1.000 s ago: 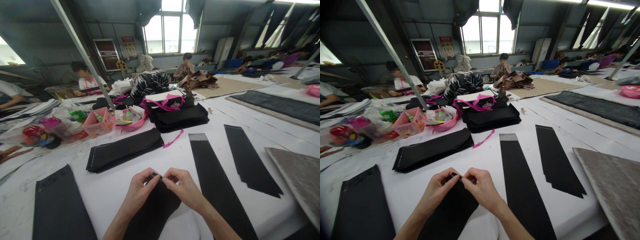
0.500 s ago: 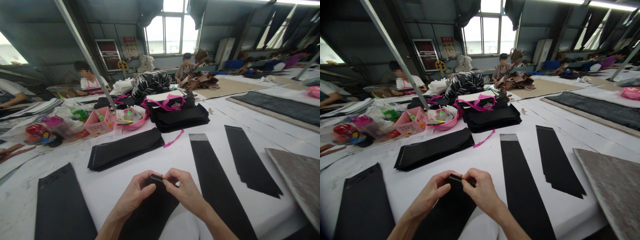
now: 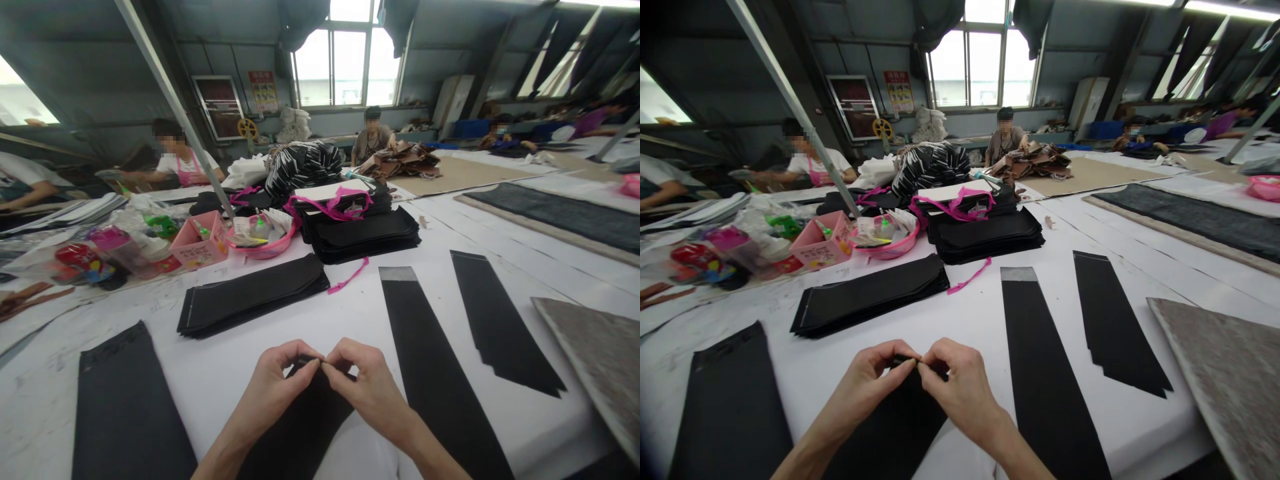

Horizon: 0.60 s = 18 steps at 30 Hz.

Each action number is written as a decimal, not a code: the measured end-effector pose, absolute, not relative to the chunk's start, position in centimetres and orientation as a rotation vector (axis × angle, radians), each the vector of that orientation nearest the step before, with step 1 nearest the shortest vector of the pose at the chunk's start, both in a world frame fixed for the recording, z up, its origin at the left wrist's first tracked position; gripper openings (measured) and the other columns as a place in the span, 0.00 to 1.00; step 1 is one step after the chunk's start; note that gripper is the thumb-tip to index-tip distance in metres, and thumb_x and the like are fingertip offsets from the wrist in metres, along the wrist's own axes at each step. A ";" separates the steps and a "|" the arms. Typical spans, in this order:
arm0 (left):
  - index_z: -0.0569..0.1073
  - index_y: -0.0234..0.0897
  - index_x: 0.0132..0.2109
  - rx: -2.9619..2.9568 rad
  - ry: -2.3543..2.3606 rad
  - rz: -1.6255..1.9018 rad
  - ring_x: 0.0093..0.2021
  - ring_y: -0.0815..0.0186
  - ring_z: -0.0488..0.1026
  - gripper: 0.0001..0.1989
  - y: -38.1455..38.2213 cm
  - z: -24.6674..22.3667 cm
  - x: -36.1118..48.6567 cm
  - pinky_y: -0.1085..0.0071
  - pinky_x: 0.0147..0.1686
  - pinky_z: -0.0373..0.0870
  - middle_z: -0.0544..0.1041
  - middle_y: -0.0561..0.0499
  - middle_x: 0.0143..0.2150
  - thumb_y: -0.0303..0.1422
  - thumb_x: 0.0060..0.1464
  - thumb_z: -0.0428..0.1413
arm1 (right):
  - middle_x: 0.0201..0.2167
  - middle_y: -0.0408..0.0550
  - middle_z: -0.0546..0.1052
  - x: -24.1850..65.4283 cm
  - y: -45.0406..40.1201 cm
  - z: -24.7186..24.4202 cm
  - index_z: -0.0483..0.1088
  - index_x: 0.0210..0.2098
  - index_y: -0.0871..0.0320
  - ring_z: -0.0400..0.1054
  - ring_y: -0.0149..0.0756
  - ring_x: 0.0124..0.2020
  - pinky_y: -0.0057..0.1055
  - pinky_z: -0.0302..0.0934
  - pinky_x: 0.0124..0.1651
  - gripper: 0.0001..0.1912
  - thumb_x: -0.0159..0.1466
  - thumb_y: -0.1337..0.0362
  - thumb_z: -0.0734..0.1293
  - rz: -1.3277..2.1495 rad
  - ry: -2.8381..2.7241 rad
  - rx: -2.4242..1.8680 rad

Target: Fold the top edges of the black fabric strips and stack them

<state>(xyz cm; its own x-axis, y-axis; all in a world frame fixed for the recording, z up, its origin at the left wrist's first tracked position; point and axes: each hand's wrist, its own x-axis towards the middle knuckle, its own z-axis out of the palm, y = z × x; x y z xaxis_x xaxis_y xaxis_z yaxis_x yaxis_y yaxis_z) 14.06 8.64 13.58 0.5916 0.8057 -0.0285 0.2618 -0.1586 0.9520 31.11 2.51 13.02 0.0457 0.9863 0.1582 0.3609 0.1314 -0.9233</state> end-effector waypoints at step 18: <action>0.77 0.40 0.35 1.994 0.888 0.479 0.33 0.68 0.69 0.07 9.2 15.7 13.5 0.75 0.33 0.62 0.76 0.54 0.32 0.34 0.56 0.54 | 0.25 0.39 0.70 31.2 2.1 13.4 0.69 0.26 0.57 0.62 0.27 0.26 0.26 0.53 0.30 0.07 0.61 0.70 0.64 0.712 -1.610 -1.378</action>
